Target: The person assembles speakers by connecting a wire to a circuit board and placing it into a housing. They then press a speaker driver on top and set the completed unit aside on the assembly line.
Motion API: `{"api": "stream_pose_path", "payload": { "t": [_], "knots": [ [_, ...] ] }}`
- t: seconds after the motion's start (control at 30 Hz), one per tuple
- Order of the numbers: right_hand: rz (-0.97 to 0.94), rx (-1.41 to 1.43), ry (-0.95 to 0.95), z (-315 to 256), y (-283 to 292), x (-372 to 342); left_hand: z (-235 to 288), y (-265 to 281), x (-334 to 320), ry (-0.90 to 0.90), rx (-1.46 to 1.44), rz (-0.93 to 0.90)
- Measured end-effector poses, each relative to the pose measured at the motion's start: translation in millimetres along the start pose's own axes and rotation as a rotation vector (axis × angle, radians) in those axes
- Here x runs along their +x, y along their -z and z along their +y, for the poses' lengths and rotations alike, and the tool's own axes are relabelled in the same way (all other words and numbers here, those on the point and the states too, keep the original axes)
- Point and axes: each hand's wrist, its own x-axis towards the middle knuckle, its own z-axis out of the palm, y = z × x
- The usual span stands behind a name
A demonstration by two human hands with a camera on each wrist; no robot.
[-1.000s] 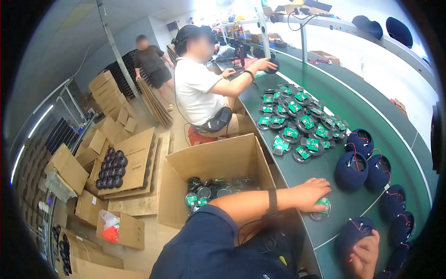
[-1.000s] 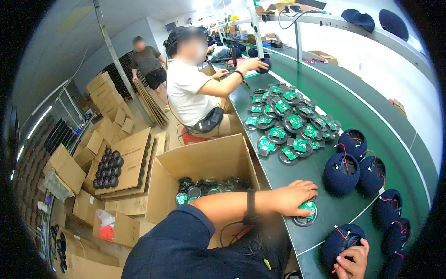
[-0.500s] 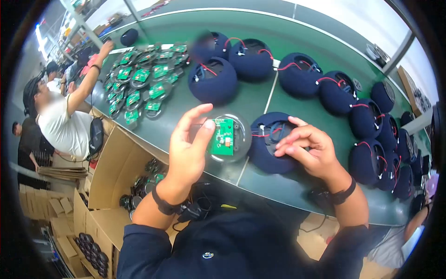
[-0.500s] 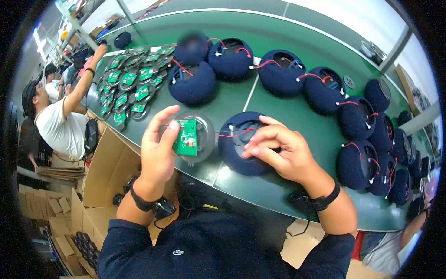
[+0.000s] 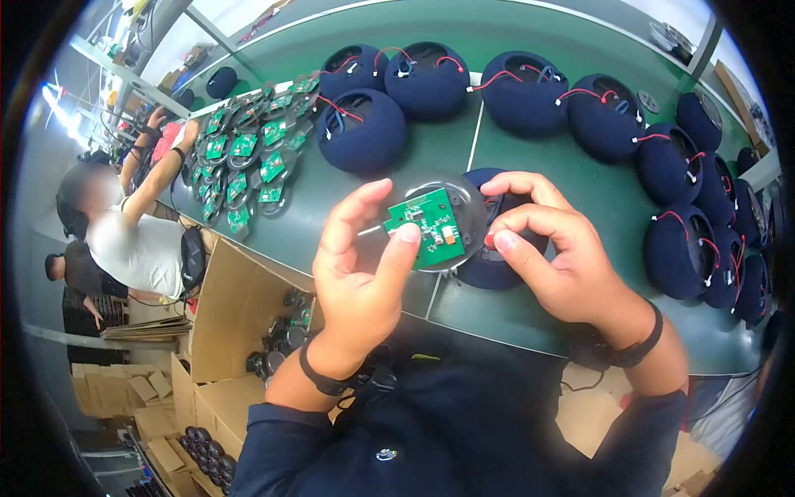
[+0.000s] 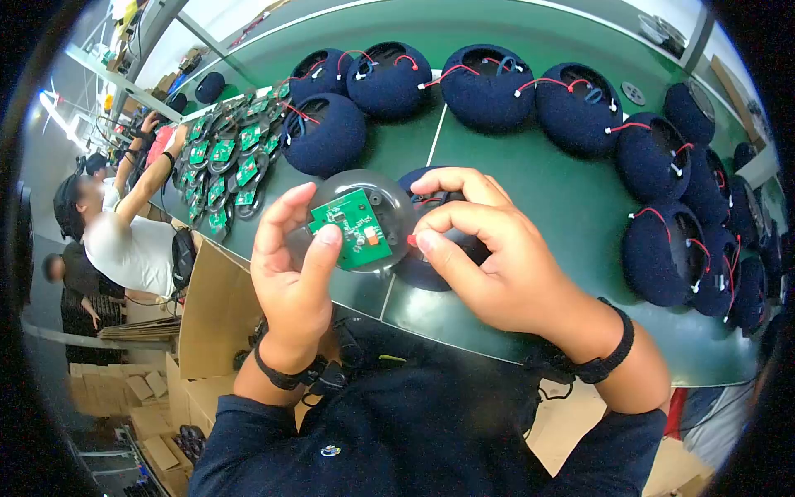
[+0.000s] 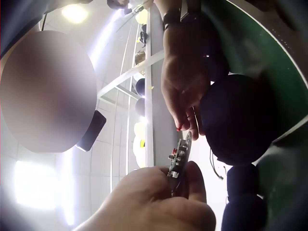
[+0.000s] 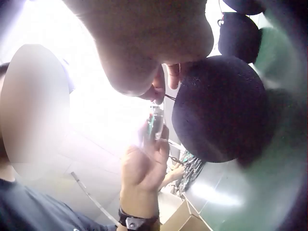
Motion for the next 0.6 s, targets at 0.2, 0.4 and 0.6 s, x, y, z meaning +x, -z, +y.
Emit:
{"api": "stream_pose_path", "payload": {
  "t": [0.2,0.4,0.6],
  "knots": [
    [-0.005,-0.015,-0.030,-5,3,1,-1,-3,-4,-0.054,0.116,-0.038],
    [0.036,0.025,-0.018,0,6,3,0,-11,-5,-0.038,0.036,-0.072],
    [-0.042,-0.136,0.058,-7,11,0,4,-18,-6,-0.088,-0.026,-0.055]
  ]
}}
